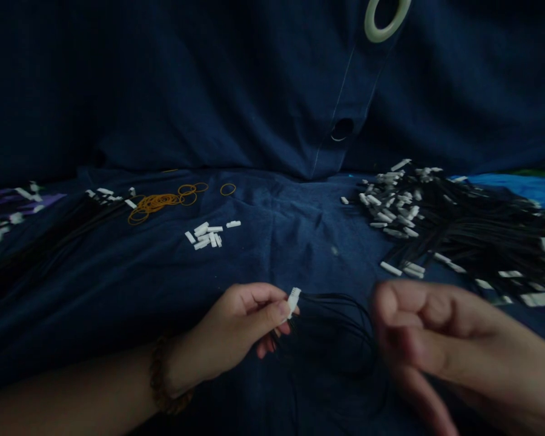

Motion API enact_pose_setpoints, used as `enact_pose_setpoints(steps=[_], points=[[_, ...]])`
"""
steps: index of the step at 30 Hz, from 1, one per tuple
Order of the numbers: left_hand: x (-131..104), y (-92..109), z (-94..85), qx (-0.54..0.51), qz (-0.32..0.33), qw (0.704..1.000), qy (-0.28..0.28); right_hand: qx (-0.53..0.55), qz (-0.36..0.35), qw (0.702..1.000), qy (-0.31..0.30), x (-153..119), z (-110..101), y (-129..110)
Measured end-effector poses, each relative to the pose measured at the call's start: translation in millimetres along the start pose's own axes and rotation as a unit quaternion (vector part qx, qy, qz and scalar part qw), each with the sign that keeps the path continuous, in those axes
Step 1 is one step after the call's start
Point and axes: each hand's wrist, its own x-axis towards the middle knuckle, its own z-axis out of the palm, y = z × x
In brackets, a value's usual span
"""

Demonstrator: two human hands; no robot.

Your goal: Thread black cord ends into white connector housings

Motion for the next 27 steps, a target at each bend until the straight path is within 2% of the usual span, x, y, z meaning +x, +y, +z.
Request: enact_pose_setpoints(steps=[2,6,14,20,27], points=[[0,-1,-0.2,0.005,0.0,1.0,-0.008,0.005,0.011,0.999,-0.03,9,16,-4],[1,-2,-1.0,-0.006,-0.013,1.0,-0.025,-0.111,-0.011,0.994,0.002,17,29,-1],[0,1,-1.8,-0.076,-0.041,0.995,-0.041,-0.259,-0.119,0.958,0.02,12,21,11],[-1,1,-2.3,-0.083,-0.044,0.994,-0.051,-0.285,-0.131,0.949,0.037,14,20,11],[0,2,-2.4,-0.104,-0.048,0.992,-0.061,-0.29,-0.139,0.947,0.028,12,19,13]])
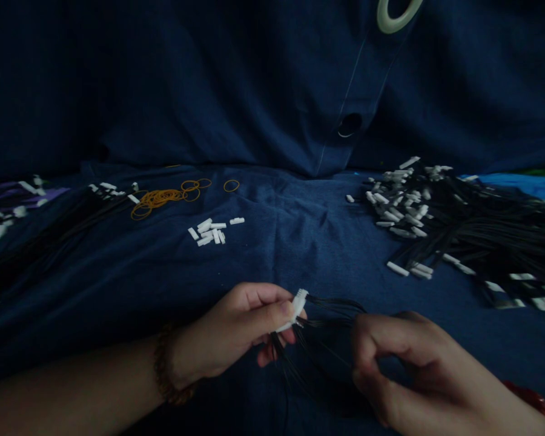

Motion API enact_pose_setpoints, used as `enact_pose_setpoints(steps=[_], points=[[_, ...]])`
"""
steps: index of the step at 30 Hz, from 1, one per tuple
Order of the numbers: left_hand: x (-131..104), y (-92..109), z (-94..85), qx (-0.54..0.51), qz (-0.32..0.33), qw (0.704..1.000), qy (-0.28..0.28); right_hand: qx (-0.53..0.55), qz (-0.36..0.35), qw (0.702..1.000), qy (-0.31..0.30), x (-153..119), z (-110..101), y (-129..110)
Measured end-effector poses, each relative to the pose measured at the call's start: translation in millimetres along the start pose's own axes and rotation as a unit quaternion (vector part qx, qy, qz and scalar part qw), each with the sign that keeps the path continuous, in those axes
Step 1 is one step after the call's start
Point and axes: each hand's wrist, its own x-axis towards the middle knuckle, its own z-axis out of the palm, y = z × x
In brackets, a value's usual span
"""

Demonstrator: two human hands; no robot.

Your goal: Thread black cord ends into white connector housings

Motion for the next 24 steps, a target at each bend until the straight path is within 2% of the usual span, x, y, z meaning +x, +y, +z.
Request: enact_pose_setpoints(steps=[7,12,18,24], points=[[-1,-1,-0.3,0.011,0.001,1.0,0.0,-0.01,0.023,1.0,-0.013,3,-1,-3],[0,-3,-1.4,0.068,0.022,0.997,0.002,-0.005,0.036,0.999,-0.026,3,-1,-2],[3,-5,0.6,0.109,0.052,0.993,0.007,-0.058,0.019,0.998,0.015,5,2,-3],[1,-8,7.0,0.127,0.046,0.991,0.014,-0.105,-0.021,0.993,0.045,13,13,-4]])
